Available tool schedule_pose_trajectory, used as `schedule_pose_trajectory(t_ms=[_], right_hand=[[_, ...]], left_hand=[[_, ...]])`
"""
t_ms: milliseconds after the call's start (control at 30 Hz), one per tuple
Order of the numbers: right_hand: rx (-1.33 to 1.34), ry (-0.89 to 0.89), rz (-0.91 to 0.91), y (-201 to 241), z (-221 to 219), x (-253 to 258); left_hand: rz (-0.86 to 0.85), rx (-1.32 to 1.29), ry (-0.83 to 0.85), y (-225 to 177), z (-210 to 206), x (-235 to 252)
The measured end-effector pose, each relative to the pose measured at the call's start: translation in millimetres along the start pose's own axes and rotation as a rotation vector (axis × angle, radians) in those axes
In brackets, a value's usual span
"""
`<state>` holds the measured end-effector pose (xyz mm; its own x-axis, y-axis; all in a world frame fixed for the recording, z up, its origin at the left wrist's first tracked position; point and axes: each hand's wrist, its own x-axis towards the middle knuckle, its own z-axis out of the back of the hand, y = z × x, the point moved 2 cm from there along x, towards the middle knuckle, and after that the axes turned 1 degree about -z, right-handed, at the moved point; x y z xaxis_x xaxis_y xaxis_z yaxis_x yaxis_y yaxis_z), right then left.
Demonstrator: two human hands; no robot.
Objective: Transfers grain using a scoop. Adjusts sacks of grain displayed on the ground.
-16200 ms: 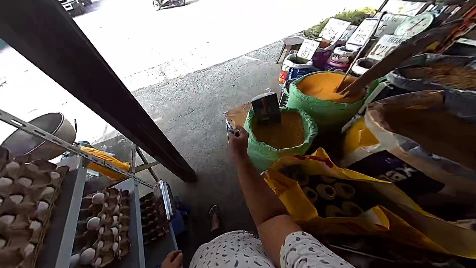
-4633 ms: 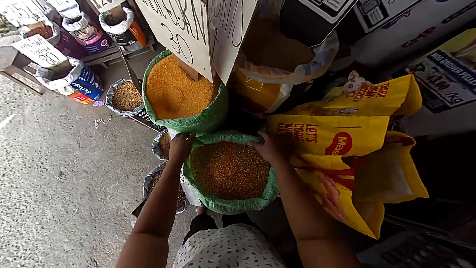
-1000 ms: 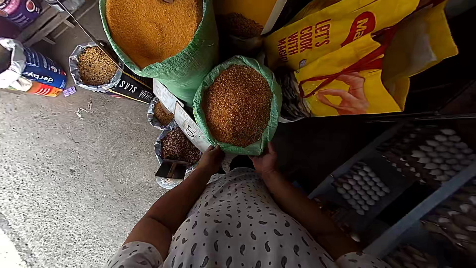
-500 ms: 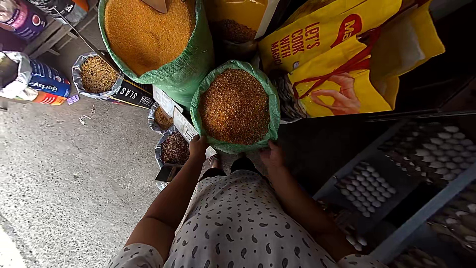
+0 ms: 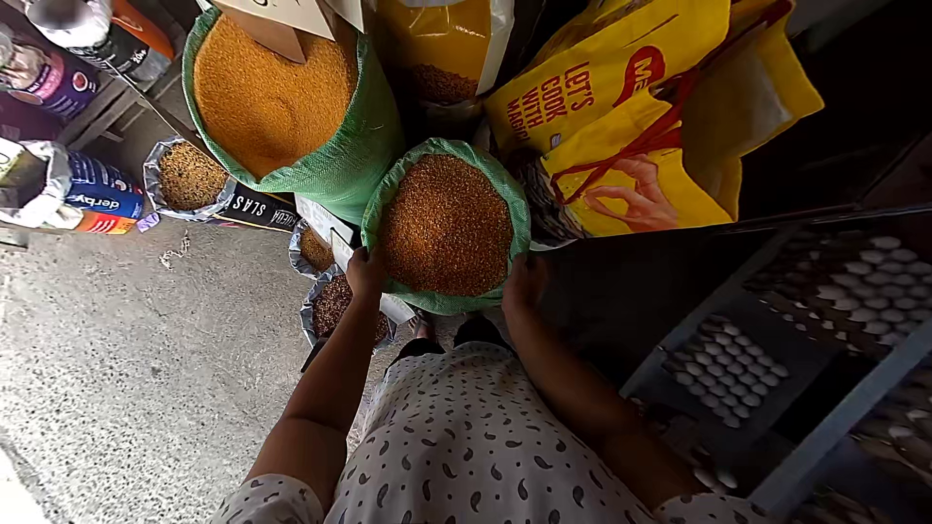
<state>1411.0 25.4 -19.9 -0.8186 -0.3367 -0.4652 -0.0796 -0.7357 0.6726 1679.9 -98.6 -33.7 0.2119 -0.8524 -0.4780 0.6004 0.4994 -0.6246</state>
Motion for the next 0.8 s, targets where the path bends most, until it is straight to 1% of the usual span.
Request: schedule_pose_trajectory(t_ms=[33, 100, 133, 167, 233, 267, 300, 333, 367, 400, 433, 467, 533, 600, 633, 667, 733, 800], right_hand=[[-0.031, 0.0, -0.006, -1.5, -1.8, 4.3], [0.022, 0.007, -0.056, -2.6, -2.2, 15.1], [0.113, 0.017, -0.089, -2.7, -1.0, 22.3], [0.267, 0.053, -0.135, -3.3, 0.7, 29.9], [0.633, 0.194, -0.262, -8.3, 3.9, 45.2], [0.744, 0.261, -0.329, -12.8, 4.5, 54.7], [0.775, 0.315, -0.38, -17.3, 4.8, 63.6], [0.741, 0.34, -0.403, -19.4, 4.6, 70.5], [0.655, 0.336, -0.385, -17.6, 4.0, 74.9], [0.522, 0.294, -0.335, -9.9, 4.7, 74.5], [0.357, 0.215, -0.266, 0.5, 6.3, 72.6], [0.183, 0.153, -0.161, 12.9, 9.3, 70.5], [-0.119, 0.082, 0.11, 33.5, 14.4, 72.2], [-0.28, 0.066, 0.401, 50.3, 11.4, 74.2], [-0.327, 0.062, 0.498, 58.4, 5.9, 74.3], [-0.371, 0.065, 0.547, 65.4, -0.1, 74.5], [-0.442, 0.062, 0.561, 77.3, -8.6, 78.0], [-0.474, 0.075, 0.477, 94.5, -11.5, 87.4]], left_hand=[[0.018, -0.037, 0.0, 0.1, -0.8, 4.4], [0.121, -0.257, 0.013, 5.3, -1.7, 15.5], [0.192, -0.401, 0.023, 9.1, -1.3, 21.6], [0.267, -0.559, 0.024, 13.5, -0.7, 27.5], [0.383, -0.893, 0.045, 22.3, -1.5, 36.4], [0.42, -0.979, 0.045, 26.1, -4.2, 39.6], [0.442, -0.999, 0.04, 29.1, -6.7, 42.6], [0.442, -0.942, 0.031, 30.4, -7.3, 45.7], [0.415, -0.794, 0.011, 27.9, -5.0, 47.9], [0.358, -0.566, -0.027, 22.5, 0.0, 49.8], [0.264, -0.31, -0.069, 14.5, 7.1, 50.4], [0.156, -0.109, -0.107, 5.0, 15.2, 50.0], [-0.113, 0.091, -0.145, -14.2, 25.0, 47.7], [-0.334, 0.226, -0.103, -33.6, 25.1, 49.3], [-0.391, 0.285, -0.08, -41.2, 22.2, 52.3], [-0.42, 0.336, -0.06, -47.4, 18.9, 56.1], [-0.408, 0.39, -0.033, -55.3, 12.9, 66.4], [-0.282, 0.302, 0.004, -58.1, 10.8, 80.2]])
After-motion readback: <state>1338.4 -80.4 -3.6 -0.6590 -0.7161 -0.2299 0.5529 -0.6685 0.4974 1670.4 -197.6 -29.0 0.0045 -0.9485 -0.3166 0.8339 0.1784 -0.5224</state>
